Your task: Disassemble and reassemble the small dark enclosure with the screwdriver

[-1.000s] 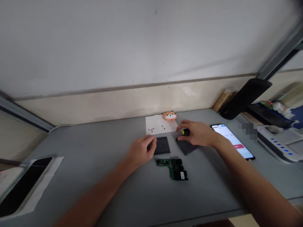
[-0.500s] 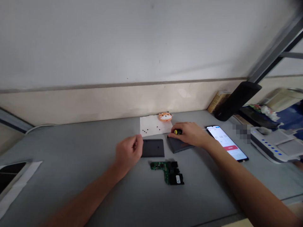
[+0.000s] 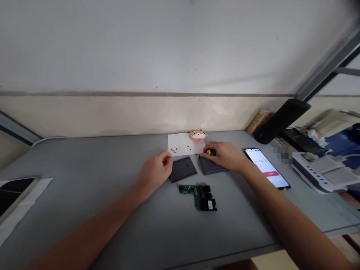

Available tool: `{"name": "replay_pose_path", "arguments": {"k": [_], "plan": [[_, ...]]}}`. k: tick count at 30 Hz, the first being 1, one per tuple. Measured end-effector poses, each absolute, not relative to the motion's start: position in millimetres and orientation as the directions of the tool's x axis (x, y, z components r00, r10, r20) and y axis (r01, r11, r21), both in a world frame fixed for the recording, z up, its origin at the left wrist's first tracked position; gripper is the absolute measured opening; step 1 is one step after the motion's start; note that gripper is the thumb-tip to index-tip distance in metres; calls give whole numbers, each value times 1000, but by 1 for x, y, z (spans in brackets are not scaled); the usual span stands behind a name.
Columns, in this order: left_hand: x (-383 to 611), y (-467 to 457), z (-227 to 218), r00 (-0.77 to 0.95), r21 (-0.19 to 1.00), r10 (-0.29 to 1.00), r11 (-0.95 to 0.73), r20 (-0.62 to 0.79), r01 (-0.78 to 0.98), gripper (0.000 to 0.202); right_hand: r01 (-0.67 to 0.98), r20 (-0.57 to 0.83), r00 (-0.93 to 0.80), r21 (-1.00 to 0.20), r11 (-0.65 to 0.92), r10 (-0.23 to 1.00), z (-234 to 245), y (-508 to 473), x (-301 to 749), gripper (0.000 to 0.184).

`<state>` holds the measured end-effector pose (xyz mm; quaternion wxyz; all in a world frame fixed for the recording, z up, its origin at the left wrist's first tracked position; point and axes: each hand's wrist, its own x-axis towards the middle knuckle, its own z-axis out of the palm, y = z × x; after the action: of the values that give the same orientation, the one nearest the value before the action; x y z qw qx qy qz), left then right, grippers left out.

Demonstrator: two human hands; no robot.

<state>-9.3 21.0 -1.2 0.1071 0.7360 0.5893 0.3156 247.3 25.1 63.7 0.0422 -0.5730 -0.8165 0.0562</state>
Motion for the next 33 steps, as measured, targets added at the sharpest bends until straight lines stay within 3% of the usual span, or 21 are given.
{"name": "replay_pose_path", "arguments": {"k": [10,14,33], "plan": [[-9,28,-2,116,597,872,-417,475,686,24,940,109,-310,-111,321,944,56,25,247,37],[-10,29,-3,123,628,887,-407,445,663,28,952,121,-266,-126,281,956,55,28,251,39],[-10,31,-10,168,523,858,-439,486,731,25,982,48,-187,-27,189,981,60,26,244,42]]}}
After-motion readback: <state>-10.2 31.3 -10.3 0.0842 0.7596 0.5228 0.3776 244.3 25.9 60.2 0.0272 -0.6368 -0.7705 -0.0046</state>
